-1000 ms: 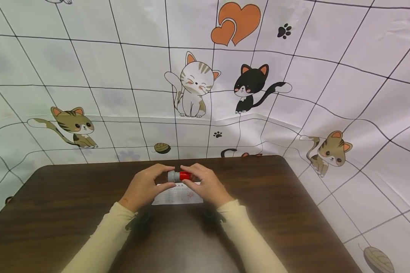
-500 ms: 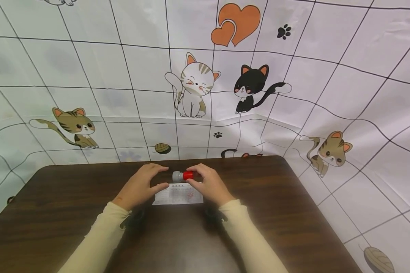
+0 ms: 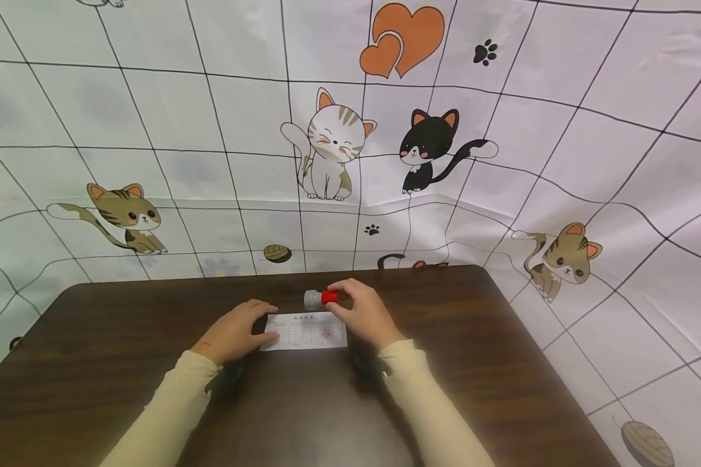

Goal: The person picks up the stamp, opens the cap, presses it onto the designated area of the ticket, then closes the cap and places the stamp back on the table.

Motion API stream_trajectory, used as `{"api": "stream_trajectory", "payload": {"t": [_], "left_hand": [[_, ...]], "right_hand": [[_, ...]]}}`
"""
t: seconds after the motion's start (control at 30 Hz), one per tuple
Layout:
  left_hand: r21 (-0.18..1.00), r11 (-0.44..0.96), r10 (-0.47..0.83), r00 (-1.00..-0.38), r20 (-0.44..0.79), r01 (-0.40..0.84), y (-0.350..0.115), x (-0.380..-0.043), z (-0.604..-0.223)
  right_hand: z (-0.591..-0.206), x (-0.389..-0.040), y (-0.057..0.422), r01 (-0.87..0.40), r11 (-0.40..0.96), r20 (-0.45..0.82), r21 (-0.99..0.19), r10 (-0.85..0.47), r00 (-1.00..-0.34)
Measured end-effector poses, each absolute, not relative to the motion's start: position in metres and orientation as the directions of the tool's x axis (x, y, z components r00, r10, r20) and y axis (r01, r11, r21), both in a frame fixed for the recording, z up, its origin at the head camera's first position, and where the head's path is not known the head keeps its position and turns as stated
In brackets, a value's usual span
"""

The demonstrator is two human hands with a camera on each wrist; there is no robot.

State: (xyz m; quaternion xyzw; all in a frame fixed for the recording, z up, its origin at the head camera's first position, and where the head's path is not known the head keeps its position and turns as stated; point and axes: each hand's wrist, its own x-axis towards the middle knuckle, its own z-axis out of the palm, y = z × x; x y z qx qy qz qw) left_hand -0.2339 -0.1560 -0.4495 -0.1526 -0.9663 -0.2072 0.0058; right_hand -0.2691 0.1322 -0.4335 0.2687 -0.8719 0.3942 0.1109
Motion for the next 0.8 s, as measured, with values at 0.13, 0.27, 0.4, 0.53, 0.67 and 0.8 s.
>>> {"api": "stream_trajectory", "payload": {"t": [0.13, 0.27, 0.4, 0.53, 0.67, 0.8], "left_hand": [[0.405, 0.869, 0.289, -0.956, 0.05, 0.284, -0.1562, -0.2339, -0.4522], [0.42, 0.868, 0.281, -0.959, 0.024, 0.265, -0.1555, -0.2323, -0.4524], [0.42, 0.872, 0.275, -0.961, 0.006, 0.252, -0.1549, -0.2309, -0.4523], [0.415, 0.877, 0.268, -0.963, -0.003, 0.243, -0.1548, -0.23, -0.4517], [0.417, 0.878, 0.264, -0.965, -0.009, 0.236, -0.155, -0.2299, -0.4514], [0.422, 0.876, 0.263, -0.965, -0.01, 0.234, -0.1554, -0.2301, -0.4516]], "right_hand": [[-0.4349, -0.2706, 0.1336, -0.544, 0.548, 0.393, -0.636, -0.377, -0.839], [-0.4359, -0.2713, 0.1347, -0.535, 0.547, 0.386, -0.644, -0.371, -0.845], [-0.4363, -0.2717, 0.1352, -0.523, 0.552, 0.377, -0.649, -0.365, -0.852], [-0.4371, -0.2726, 0.1356, -0.512, 0.557, 0.364, -0.654, -0.362, -0.858], [-0.4368, -0.2729, 0.1362, -0.51, 0.559, 0.359, -0.654, -0.363, -0.86], [-0.4363, -0.2728, 0.1372, -0.502, 0.559, 0.353, -0.66, -0.359, -0.864]]}}
